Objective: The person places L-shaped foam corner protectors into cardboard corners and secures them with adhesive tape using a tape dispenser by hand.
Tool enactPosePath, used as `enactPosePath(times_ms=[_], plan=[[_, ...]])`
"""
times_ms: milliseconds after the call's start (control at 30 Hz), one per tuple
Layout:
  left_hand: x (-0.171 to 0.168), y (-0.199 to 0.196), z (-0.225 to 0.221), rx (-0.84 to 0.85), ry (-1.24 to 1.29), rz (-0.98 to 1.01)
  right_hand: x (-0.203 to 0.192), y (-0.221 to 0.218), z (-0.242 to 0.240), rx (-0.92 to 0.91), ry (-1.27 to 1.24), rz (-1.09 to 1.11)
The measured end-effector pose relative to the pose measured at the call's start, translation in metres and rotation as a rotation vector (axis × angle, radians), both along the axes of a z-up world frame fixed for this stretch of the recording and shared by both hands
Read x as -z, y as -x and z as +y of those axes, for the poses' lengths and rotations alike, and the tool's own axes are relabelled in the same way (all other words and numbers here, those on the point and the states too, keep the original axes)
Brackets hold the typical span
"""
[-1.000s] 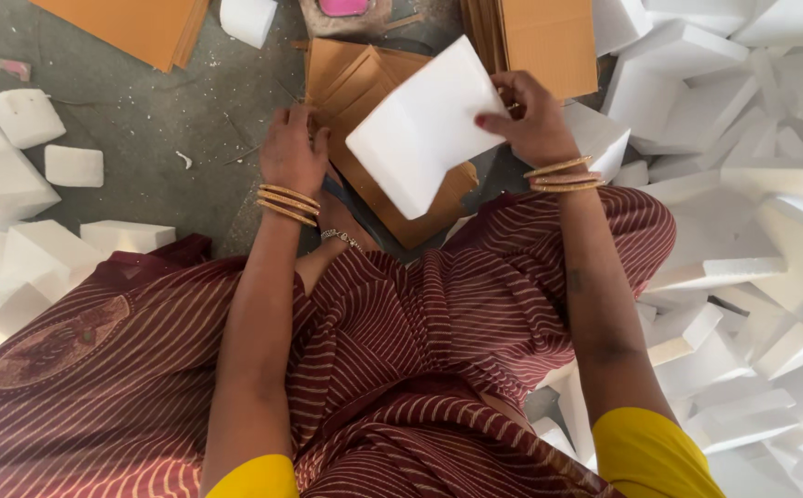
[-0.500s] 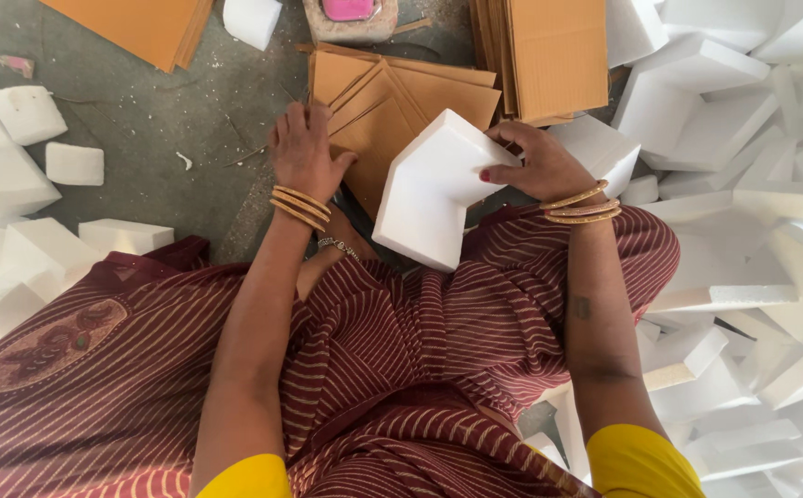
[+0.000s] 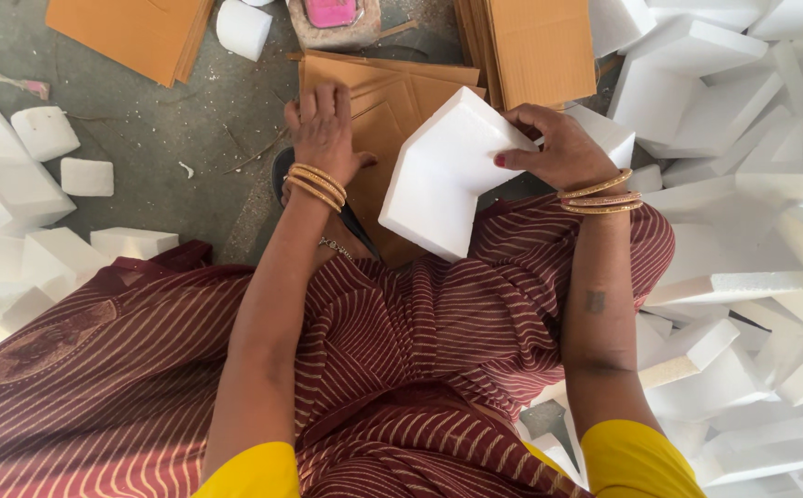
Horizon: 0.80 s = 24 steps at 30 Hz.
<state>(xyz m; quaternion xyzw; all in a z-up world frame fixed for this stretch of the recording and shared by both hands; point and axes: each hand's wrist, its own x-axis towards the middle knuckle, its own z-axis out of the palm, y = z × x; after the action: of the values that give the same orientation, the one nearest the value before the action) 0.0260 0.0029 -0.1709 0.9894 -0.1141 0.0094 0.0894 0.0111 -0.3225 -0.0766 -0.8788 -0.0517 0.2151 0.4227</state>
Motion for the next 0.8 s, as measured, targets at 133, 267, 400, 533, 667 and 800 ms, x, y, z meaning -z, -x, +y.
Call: enactPosePath(times_ms=[133,267,400,533,667,800], plan=[[0.0,0.003,-0.011,0.097,-0.059,0.148,-0.007,0.0,-0.003,0.029,0.068,-0.003],[-0.003,0.012,0.002,0.09,0.132,0.29,-0.006,0.0,-0.019,0.054,0.031,-0.05],[-0.007,0.011,0.024,0.186,0.455,0.234,0.0,-0.005,-0.04,0.11,-0.167,-0.177],[-0.018,0.003,0.057,-0.088,0.923,0.323,0.005,-0.005,-0.057,0.317,-0.663,-0.306],[-0.002,-0.007,0.084,-0.22,1.251,0.191,-0.009,-0.006,-0.046,0.501,-0.787,-0.259],[0.06,-0.008,0.082,-0.305,1.117,0.042,-0.001,-0.007,-0.022,0.477,-0.727,-0.21]])
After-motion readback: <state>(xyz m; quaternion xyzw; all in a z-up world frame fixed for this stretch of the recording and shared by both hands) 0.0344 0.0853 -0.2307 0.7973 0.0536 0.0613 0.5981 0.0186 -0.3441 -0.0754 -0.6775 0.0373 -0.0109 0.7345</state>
